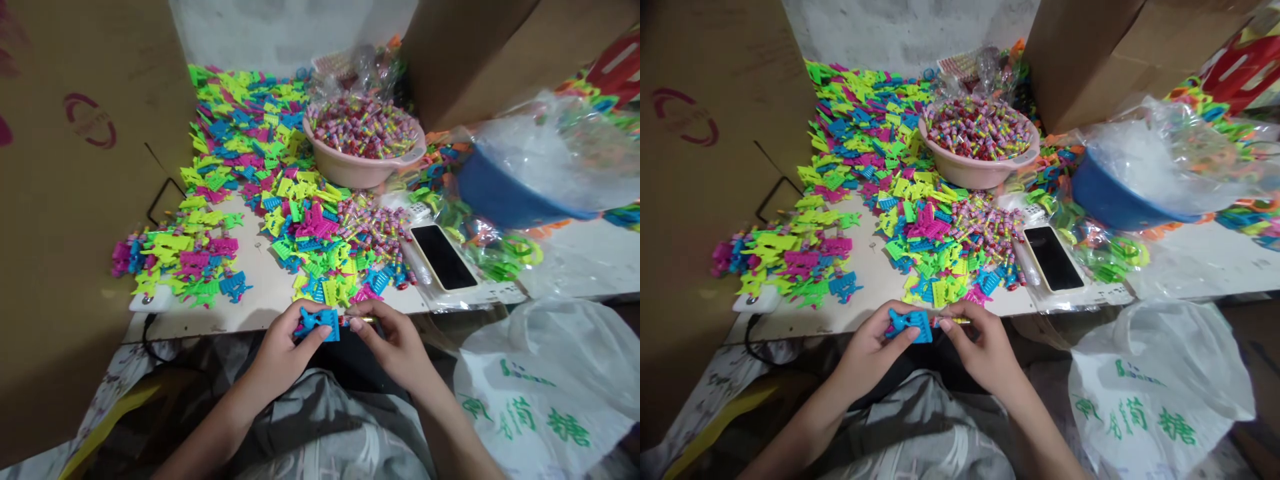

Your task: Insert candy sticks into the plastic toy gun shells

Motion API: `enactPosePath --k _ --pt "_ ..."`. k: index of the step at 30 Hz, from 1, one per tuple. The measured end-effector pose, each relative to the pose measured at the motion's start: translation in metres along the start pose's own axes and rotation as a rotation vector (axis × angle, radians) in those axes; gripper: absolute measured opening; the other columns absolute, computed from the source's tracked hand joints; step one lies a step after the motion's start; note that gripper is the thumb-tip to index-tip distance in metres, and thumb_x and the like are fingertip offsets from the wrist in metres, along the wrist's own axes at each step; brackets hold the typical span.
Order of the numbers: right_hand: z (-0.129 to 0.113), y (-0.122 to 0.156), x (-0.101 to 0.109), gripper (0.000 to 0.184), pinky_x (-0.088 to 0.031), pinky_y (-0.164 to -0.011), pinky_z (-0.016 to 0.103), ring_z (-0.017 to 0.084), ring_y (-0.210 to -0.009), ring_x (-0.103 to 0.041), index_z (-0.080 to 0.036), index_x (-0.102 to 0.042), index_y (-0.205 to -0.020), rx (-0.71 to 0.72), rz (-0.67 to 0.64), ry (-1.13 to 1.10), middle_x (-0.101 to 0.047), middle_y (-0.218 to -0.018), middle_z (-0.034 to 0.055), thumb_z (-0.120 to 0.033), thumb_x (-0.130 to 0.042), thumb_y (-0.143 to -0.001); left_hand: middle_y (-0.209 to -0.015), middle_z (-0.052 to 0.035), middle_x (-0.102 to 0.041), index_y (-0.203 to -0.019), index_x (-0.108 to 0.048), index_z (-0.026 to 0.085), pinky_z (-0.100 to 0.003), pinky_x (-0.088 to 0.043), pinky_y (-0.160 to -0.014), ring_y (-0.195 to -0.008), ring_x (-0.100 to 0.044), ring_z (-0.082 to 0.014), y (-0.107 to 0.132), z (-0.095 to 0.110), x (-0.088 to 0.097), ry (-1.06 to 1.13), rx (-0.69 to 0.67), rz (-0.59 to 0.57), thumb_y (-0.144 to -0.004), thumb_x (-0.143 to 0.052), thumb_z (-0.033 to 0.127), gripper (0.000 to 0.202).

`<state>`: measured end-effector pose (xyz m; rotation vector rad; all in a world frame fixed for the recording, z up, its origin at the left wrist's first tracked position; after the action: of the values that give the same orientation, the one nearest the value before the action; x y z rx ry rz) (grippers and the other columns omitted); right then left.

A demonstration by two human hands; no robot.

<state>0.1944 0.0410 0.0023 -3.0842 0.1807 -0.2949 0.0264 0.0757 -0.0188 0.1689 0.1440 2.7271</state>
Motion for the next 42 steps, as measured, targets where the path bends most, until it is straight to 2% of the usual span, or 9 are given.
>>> enactPosePath --k 5,10,14,17,20,25,30,35,42 --pt "0.012 -0.003 -0.010 0.039 -0.046 -0.055 0.025 0.014 -0.058 -0.056 -0.019 -0.066 -0.082 -0.109 -0.137 -0.131 -0.060 -0.064 -0.0005 -0.059 -0.066 -0.084 -0.087 -0.0020 -0.063 -0.093 -0.057 0.021 -0.028 -0.046 -0.074 -0.081 -0.058 -0.0175 0.000 0.001 -0.004 -0.019 0.001 -0.053 -0.086 -0.061 0.039 0.020" --pt "0.017 -0.001 -0.017 0.038 -0.040 -0.053 0.023 0.012 -0.056 -0.050 -0.019 -0.063 -0.078 -0.131 -0.169 -0.179 -0.054 -0.062 -0.0021 -0.056 -0.066 -0.085 -0.081 -0.0009 -0.060 -0.090 -0.055 0.021 -0.027 -0.047 -0.069 -0.074 -0.057 -0.0159 -0.001 0.001 -0.004 -0.071 -0.035 -0.068 -0.088 -0.059 0.039 0.019" --pt "0.014 0.001 -0.019 0.038 -0.040 -0.054 0.023 0.013 -0.058 -0.051 -0.019 -0.061 -0.076 -0.073 -0.110 -0.116 -0.058 -0.065 -0.0004 -0.055 -0.063 -0.087 -0.074 0.0014 -0.056 -0.092 -0.049 0.022 -0.025 -0.048 -0.055 -0.061 -0.059 -0.0145 0.001 -0.008 -0.006 -0.051 0.014 -0.045 -0.087 -0.060 0.045 0.026" --pt "0.007 0.003 -0.020 0.038 -0.039 -0.053 0.023 0.013 -0.058 -0.051 -0.019 -0.060 -0.074 0.009 -0.076 -0.024 -0.059 -0.064 0.0004 -0.053 -0.060 -0.091 -0.064 0.0051 -0.055 -0.092 -0.045 0.023 -0.021 -0.043 -0.046 -0.048 -0.057 -0.0117 0.005 -0.009 -0.008 -0.011 0.042 -0.058 -0.089 -0.058 0.047 0.028" --pt "0.002 0.006 -0.023 0.039 -0.037 -0.049 0.022 0.012 -0.056 -0.050 -0.019 -0.059 -0.075 0.050 -0.096 0.004 -0.059 -0.063 0.0003 -0.053 -0.057 -0.092 -0.056 0.0076 -0.053 -0.092 -0.044 0.022 -0.020 -0.041 -0.045 -0.044 -0.054 -0.0104 0.009 -0.003 -0.009 -0.039 0.031 -0.113 -0.092 -0.054 0.044 0.023" --pt "-0.001 0.011 -0.023 0.037 -0.036 -0.048 0.020 0.012 -0.057 -0.051 -0.018 -0.059 -0.077 0.074 -0.129 -0.023 -0.060 -0.065 0.0008 -0.051 -0.057 -0.094 -0.056 0.0082 -0.051 -0.090 -0.043 0.022 -0.019 -0.041 -0.045 -0.045 -0.053 -0.0098 0.013 0.011 -0.006 -0.105 0.017 -0.161 -0.094 -0.049 0.041 0.020" --pt "-0.003 0.014 -0.025 0.033 -0.034 -0.047 0.020 0.010 -0.054 -0.046 -0.018 -0.058 -0.076 0.076 -0.186 0.014 -0.056 -0.063 -0.0009 -0.045 -0.056 -0.095 -0.051 0.0086 -0.051 -0.090 -0.041 0.023 -0.019 -0.038 -0.040 -0.040 -0.050 -0.0105 0.017 0.005 -0.015 -0.013 0.162 -0.320 -0.093 -0.047 0.048 0.026" --pt "-0.005 0.014 -0.030 0.020 -0.039 -0.053 0.019 0.011 -0.061 -0.055 -0.018 -0.057 -0.081 0.071 -0.164 0.138 -0.063 -0.071 0.0011 -0.031 -0.055 -0.096 -0.054 0.0080 -0.053 -0.090 -0.043 0.022 -0.020 -0.043 -0.046 -0.044 -0.053 -0.0103 0.011 -0.004 -0.003 -0.118 0.086 -0.119 -0.092 -0.053 0.044 0.024" --pt "0.006 0.010 -0.038 0.023 -0.037 -0.052 0.019 0.011 -0.059 -0.052 -0.019 -0.054 -0.077 0.034 -0.163 0.014 -0.060 -0.067 -0.0008 -0.033 -0.055 -0.095 -0.053 0.0095 -0.053 -0.090 -0.039 0.023 -0.019 -0.039 -0.043 -0.042 -0.052 -0.0098 0.016 -0.013 -0.005 0.045 0.098 -0.080 -0.090 -0.056 0.052 0.033"
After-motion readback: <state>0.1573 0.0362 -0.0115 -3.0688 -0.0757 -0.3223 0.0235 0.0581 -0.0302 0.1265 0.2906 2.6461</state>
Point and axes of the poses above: each hand's wrist, its own y-axis away from the middle knuckle, its own x-axis out of the back of the hand, z = x × y, the point moved 8 cm from there along -y, towards the middle knuckle
